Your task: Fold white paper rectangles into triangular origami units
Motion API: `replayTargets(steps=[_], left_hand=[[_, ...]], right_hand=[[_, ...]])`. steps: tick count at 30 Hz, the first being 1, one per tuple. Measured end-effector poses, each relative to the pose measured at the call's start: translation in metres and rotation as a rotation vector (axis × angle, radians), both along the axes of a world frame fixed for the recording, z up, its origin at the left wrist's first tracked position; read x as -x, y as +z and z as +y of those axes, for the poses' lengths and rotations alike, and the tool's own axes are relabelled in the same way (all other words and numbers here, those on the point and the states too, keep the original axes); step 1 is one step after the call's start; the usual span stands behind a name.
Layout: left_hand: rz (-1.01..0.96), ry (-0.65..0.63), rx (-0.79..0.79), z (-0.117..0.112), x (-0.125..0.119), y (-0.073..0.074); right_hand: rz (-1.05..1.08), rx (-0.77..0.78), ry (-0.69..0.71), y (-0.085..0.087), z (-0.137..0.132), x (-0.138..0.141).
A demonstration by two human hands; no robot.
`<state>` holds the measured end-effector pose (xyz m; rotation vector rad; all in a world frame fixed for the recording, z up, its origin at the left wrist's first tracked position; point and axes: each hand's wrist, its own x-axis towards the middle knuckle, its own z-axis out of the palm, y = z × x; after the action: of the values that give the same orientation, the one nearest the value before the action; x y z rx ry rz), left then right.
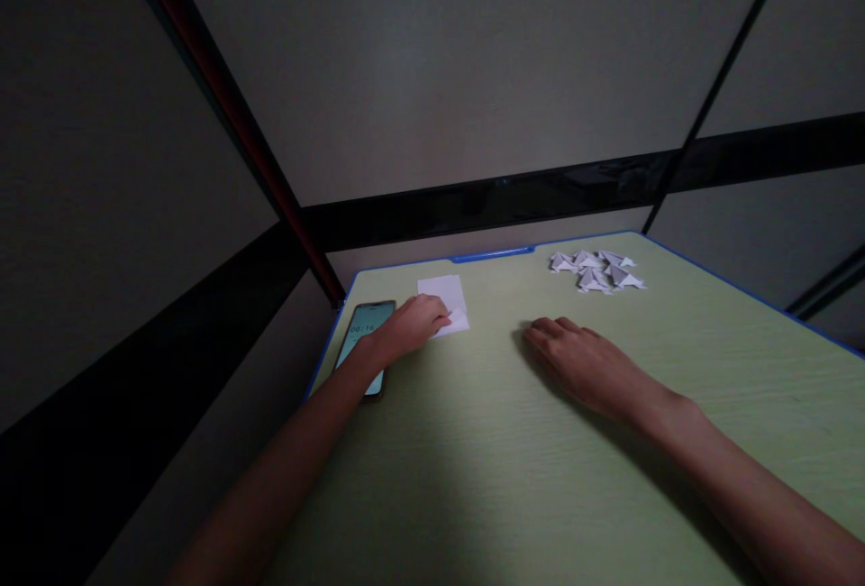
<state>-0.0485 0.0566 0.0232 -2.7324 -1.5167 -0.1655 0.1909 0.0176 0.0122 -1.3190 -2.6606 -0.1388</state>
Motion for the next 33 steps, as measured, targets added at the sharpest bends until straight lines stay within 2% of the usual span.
replayTargets(steps=[3,6,10,11,13,14,16,19,21,23,27,29,33], left_hand=[[0.008,0.042,-0.018,-0.004,-0.002,-0.001],[0.014,0.106,-0.05,-0.01,-0.008,0.0],[-0.033,0.206,-0.122,-0.018,-0.018,0.013],[-0.121,0.242,-0.181,-0.021,-0.02,0.018],[-0.391,0.23,-0.266,-0.028,-0.025,0.027],[-0.551,0.202,-0.249,-0.032,-0.028,0.03],[-0.872,0.224,-0.115,-0.044,-0.034,0.031],[-1.147,0.333,0.148,-0.061,-0.04,0.019],[-1.257,0.352,0.235,-0.07,-0.042,0.007],[-1.343,0.405,0.263,-0.074,-0.042,-0.005],[-1.436,0.513,0.252,-0.074,-0.04,-0.019],[-1.481,0.528,0.259,-0.073,-0.038,-0.021],[-1.776,0.405,0.388,-0.073,-0.038,-0.021]], right_hand=[[-0.113,0.014,0.014,0.001,0.0,0.0],[-0.132,0.026,0.008,0.003,0.0,0.0],[-0.073,0.039,-0.062,0.004,-0.001,0.002],[-0.032,0.039,-0.085,0.004,-0.001,0.003],[0.116,0.058,-0.104,0.002,0.002,0.004],[0.24,0.092,-0.105,0.001,0.004,0.005],[0.604,0.225,-0.118,0.0,0.01,0.008],[1.213,0.619,-0.256,0.0,0.017,0.012],[1.413,0.822,-0.371,0.002,0.018,0.015],[1.515,0.914,-0.391,0.004,0.016,0.017],[1.497,0.953,-0.28,0.002,0.011,0.019],[1.446,0.927,-0.275,-0.001,0.01,0.02],[1.4,0.805,-0.304,-0.005,0.01,0.022]])
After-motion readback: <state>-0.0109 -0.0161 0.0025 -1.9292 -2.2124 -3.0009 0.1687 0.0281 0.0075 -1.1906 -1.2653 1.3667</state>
